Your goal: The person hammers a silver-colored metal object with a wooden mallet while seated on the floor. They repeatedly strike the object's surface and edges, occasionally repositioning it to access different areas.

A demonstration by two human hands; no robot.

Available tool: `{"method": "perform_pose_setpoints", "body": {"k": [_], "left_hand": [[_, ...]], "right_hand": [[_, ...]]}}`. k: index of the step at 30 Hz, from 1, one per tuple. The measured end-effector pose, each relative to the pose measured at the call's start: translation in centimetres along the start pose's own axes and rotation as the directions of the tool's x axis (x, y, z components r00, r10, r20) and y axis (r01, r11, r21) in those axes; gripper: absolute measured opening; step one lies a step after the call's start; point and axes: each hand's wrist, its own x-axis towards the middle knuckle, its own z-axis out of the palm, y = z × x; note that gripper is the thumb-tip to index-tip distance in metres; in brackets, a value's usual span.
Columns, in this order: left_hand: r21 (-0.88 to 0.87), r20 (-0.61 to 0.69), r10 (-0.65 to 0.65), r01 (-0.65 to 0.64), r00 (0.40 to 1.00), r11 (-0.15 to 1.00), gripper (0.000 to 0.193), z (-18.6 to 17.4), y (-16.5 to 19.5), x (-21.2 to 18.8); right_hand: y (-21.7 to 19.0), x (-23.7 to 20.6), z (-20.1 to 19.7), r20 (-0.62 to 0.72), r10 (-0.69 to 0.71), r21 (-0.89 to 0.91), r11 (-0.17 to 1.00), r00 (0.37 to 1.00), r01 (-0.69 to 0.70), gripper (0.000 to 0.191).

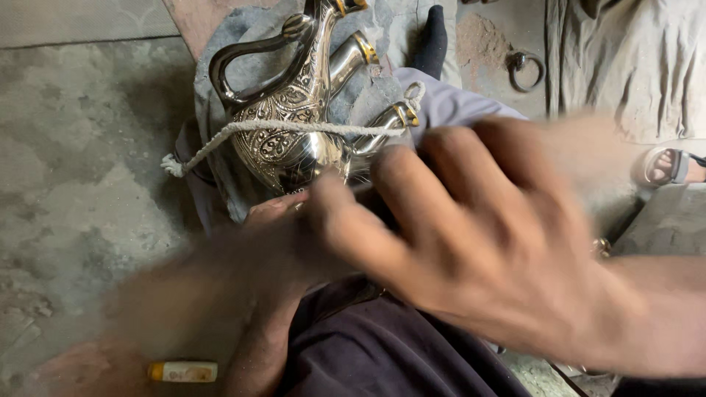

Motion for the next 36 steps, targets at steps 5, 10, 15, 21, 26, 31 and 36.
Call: {"method": "perform_pose_setpoints", "body": {"k": [5, 10, 15, 21, 26, 31, 36], "left_hand": [[0.033, 0.001, 0.02, -0.02, 1.0, 0.999, 0.027, -0.1, -0.1, 0.1], [0.056, -0.002, 0.038, -0.038, 0.999, 0.998, 0.027, 0.0, -0.2, 0.0], [0.079, -0.014, 0.045, -0.044, 0.999, 0.996, 0.026, -0.6, -0.4, -0.2], [0.092, -0.006, 0.051, -0.05, 0.999, 0.994, 0.026, -0.7, -0.6, -0.2], [0.098, 0.008, 0.055, -0.056, 0.998, 0.994, 0.025, -0.4, -0.6, -0.2], [0.113, 0.004, 0.063, -0.063, 0.998, 0.992, 0.025, -0.4, -0.7, -0.1], [0.123, -0.001, 0.069, -0.069, 0.998, 0.99, 0.025, -0.7, -0.9, -0.2]], "right_hand": [[0.1, 0.4, -0.5, -0.001, -0.03, -0.077, 0.997, 1.0, 0.03, 0.038], [0.5, 0.1, -1.2, 0.014, -0.016, 0.007, 1.0, 1.0, 0.016, 0.042], [0.5, -0.4, -0.3, 0.063, 0.036, 0.181, 0.982, 0.997, -0.047, 0.042], [1.1, 1.2, 0.1, -0.012, 0.027, 0.203, 0.979, 1.0, -0.024, 0.034], [0.8, 1.5, 0.6, 0.027, 0.001, 0.198, 0.98, 1.0, -0.006, 0.031], [0.7, 1.1, 1.4, -0.004, -0.038, 0.093, 0.995, 0.999, 0.038, 0.03], [0.6, 0.9, 1.4, 0.054, 0.001, 0.245, 0.969, 0.999, -0.014, 0.037]]}}
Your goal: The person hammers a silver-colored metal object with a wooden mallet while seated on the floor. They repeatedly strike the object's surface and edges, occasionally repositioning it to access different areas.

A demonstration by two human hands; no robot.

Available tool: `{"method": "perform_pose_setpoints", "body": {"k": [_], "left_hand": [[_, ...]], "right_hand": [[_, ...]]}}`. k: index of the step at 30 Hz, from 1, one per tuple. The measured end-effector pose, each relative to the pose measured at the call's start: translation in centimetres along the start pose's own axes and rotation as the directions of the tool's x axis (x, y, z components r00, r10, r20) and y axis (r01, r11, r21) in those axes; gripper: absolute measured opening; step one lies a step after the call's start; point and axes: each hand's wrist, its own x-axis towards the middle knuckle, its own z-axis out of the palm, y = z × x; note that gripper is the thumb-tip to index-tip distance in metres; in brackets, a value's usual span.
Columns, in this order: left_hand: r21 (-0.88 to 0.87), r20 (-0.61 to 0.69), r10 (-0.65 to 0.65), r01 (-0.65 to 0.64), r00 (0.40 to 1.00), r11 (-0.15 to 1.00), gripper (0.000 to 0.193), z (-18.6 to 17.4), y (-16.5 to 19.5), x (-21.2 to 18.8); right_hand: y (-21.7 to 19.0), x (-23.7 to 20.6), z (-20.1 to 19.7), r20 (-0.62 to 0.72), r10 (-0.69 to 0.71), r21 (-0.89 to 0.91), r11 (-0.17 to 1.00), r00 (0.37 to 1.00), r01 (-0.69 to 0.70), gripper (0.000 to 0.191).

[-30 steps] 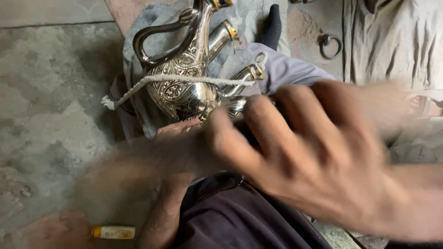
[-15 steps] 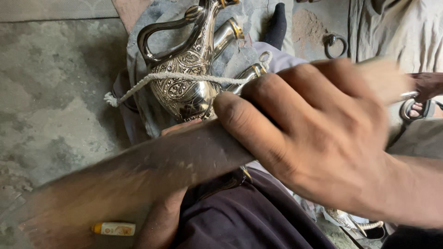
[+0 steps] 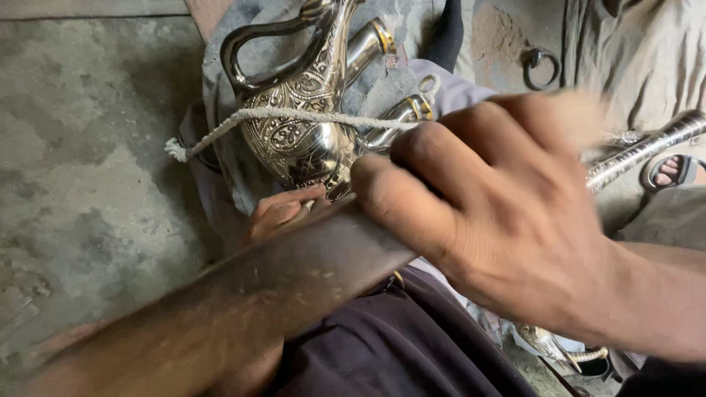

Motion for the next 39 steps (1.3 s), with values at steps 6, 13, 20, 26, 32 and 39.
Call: {"method": "perform_pose_setpoints", "body": {"k": [6, 13, 20, 26, 32, 39], "left_hand": [[0.015, -0.007, 0.005, -0.005, 1.0, 1.0, 0.024, -0.2, -0.2, -0.3], [0.019, 0.004, 0.017, -0.017, 1.0, 1.0, 0.024, -0.2, -0.2, -0.3], [0.02, 0.015, 0.027, -0.027, 1.0, 0.999, 0.023, -0.4, -0.4, 0.1], [0.03, 0.03, 0.03, -0.031, 0.999, 0.999, 0.023, -0.5, -0.5, 0.3], [0.037, 0.04, 0.032, -0.033, 0.999, 0.999, 0.022, -0.8, -0.7, 0.2], [0.052, 0.048, 0.032, -0.034, 0.998, 0.998, 0.022, -1.2, -0.8, -0.1]], "right_hand": [[-0.1, -1.7, 0.3, -0.014, 0.035, 0.142, 0.989, 0.999, -0.033, 0.032], [-0.5, 0.4, -0.1, -0.058, 0.039, 0.034, 0.999, 0.998, -0.037, 0.034], [-0.9, 0.1, -0.6, -0.088, 0.044, -0.08, 0.995, 0.995, -0.051, 0.037], [-1.8, -1.3, 0.0, -0.096, 0.106, -0.04, 0.993, 0.99, -0.11, 0.036], [-1.7, -0.5, 0.0, -0.079, 0.141, -0.034, 0.989, 0.987, -0.144, 0.034], [-1.5, -1.0, 0.5, -0.153, 0.098, -0.039, 0.994, 0.983, -0.105, 0.037]]}}
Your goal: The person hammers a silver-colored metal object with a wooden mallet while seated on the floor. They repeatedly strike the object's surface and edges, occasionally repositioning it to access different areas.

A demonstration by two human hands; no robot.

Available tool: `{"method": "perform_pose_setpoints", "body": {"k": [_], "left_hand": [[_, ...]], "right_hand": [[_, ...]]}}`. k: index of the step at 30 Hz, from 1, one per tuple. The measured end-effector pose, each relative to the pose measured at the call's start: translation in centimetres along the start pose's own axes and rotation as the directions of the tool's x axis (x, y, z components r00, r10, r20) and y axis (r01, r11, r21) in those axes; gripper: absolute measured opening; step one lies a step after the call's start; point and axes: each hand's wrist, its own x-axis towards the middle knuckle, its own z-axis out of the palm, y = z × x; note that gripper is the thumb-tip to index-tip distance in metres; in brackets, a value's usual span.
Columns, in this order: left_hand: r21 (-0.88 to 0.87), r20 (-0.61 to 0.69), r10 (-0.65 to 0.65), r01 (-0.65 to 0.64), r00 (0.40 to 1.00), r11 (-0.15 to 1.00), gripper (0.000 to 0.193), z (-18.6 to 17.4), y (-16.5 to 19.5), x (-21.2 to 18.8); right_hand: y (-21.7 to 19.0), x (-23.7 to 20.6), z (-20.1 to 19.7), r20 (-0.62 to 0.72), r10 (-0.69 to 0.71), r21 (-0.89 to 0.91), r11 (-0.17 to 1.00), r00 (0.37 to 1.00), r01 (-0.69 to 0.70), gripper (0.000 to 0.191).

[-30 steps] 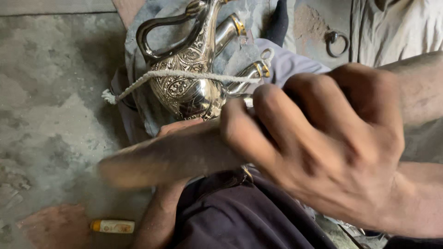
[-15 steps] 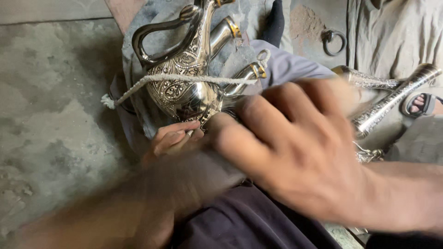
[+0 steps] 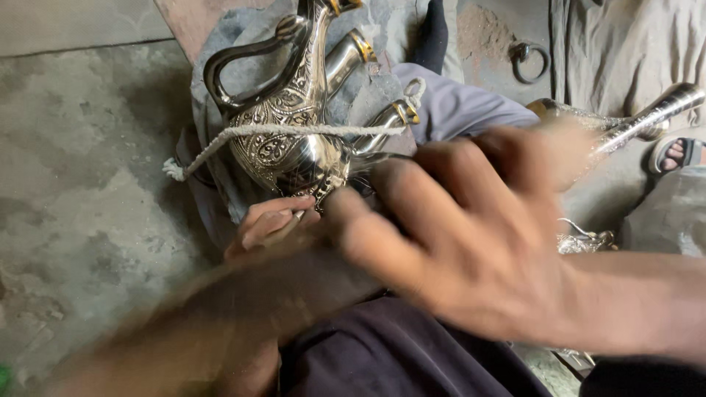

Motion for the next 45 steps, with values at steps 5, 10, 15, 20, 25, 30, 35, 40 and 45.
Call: {"method": "perform_pose_setpoints", "body": {"k": [5, 10, 15, 20, 25, 30, 35, 40, 45], "left_hand": [[0.0, -0.013, -0.009, 0.009, 1.0, 1.0, 0.021, -0.2, 0.2, -0.6], [0.001, -0.011, -0.012, 0.012, 1.0, 1.0, 0.021, -0.1, 0.1, -0.5], [-0.012, -0.002, -0.009, 0.009, 1.0, 1.0, 0.021, 0.4, 0.3, -0.4], [-0.015, 0.004, -0.001, 0.001, 1.0, 1.0, 0.02, 0.8, 0.4, -0.2], [-0.007, 0.001, -0.006, 0.006, 1.0, 1.0, 0.02, 0.7, 0.4, -0.2], [-0.005, -0.006, -0.003, 0.003, 1.0, 1.0, 0.02, 0.6, 0.3, -0.3], [-0.002, -0.004, -0.007, 0.007, 1.0, 1.0, 0.02, 0.7, 0.3, -0.3], [0.004, -0.005, 0.001, -0.001, 1.0, 1.0, 0.019, 0.8, 0.2, -0.4], [0.007, -0.03, 0.008, -0.008, 1.0, 1.0, 0.019, 0.9, 0.2, -0.5]], "right_hand": [[0.5, -0.2, -0.1, 0.02, 0.003, -0.131, 0.991, 1.0, 0.0, 0.027], [0.9, -0.7, -0.4, 0.124, 0.015, 0.159, 0.987, 0.992, -0.035, 0.031], [0.9, 0.2, 0.3, 0.009, 0.003, 0.184, 0.983, 1.0, -0.004, 0.027], [0.5, 1.7, 0.6, 0.091, -0.043, 0.131, 0.991, 0.995, 0.031, 0.026], [0.4, 1.6, -0.1, -0.009, -0.034, 0.142, 0.989, 0.999, 0.035, 0.028], [0.2, 1.8, 0.1, 0.033, -0.065, -0.294, 0.953, 0.997, 0.072, 0.018], [0.4, 2.1, 0.1, 0.108, -0.021, 0.029, 0.999, 0.994, 0.018, 0.024], [0.7, 0.9, 0.4, 0.07, -0.019, 0.098, 0.995, 0.997, 0.012, 0.028], [0.4, -0.3, 1.3, 0.046, -0.004, -0.115, 0.993, 0.999, 0.01, 0.027]]}}
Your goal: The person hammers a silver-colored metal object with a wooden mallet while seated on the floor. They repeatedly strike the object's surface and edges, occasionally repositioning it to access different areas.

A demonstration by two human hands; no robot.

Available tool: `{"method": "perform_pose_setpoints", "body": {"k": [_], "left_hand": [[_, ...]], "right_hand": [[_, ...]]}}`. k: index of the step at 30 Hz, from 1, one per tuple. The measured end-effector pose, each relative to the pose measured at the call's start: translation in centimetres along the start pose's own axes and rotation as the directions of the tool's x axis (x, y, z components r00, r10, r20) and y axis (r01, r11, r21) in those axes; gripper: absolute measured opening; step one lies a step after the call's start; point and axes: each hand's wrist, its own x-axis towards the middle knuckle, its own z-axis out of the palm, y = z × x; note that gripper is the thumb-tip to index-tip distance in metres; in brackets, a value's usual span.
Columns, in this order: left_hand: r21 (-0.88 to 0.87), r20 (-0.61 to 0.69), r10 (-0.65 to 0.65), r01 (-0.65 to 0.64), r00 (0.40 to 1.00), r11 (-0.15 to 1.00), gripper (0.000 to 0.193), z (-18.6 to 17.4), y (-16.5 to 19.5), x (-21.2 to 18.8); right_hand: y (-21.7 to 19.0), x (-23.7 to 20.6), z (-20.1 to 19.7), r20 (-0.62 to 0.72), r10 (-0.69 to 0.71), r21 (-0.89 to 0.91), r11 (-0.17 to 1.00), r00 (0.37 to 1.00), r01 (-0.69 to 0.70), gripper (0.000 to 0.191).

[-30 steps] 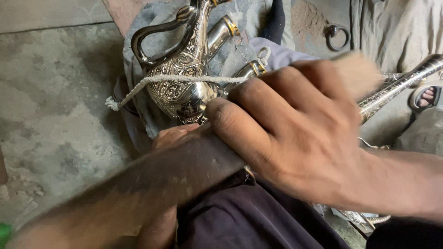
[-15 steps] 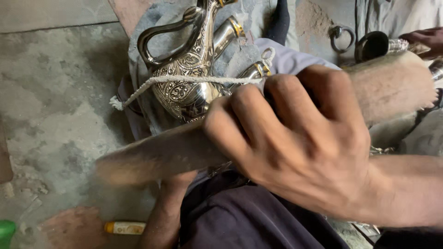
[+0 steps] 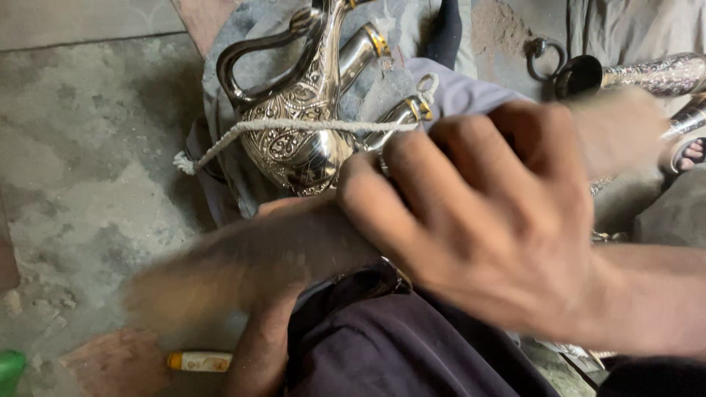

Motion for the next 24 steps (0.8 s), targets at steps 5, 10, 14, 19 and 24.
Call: {"method": "perform_pose_setpoints", "body": {"k": [5, 10, 14, 19, 24], "left_hand": [[0.026, -0.058, -0.001, 0.002, 0.998, 1.0, 0.019, -0.5, 0.0, -0.8], [0.062, -0.101, -0.006, 0.012, 0.995, 0.998, 0.019, -0.8, -0.2, -2.4], [0.082, -0.121, -0.001, 0.011, 0.993, 0.997, 0.018, -0.4, -0.3, -3.0], [0.126, -0.116, 0.028, -0.013, 0.993, 0.992, 0.018, 0.1, -0.3, -3.4], [0.194, -0.096, 0.089, -0.069, 0.991, 0.979, 0.018, 0.7, -0.7, -3.2]], "right_hand": [[0.7, -0.2, -0.6, 0.086, -0.054, -0.073, 0.996, 0.995, 0.06, 0.028], [2.0, 0.6, -0.9, 0.172, 0.022, 0.168, 0.984, 0.985, -0.051, 0.032], [2.7, 0.6, -1.1, 0.17, 0.088, 0.281, 0.95, 0.982, -0.133, 0.044], [3.6, 0.5, -0.9, 0.05, -0.028, 0.034, 0.999, 0.998, 0.026, 0.034], [4.2, 1.8, -0.8, 0.046, -0.069, 0.272, 0.961, 0.997, 0.054, 0.036]]}}
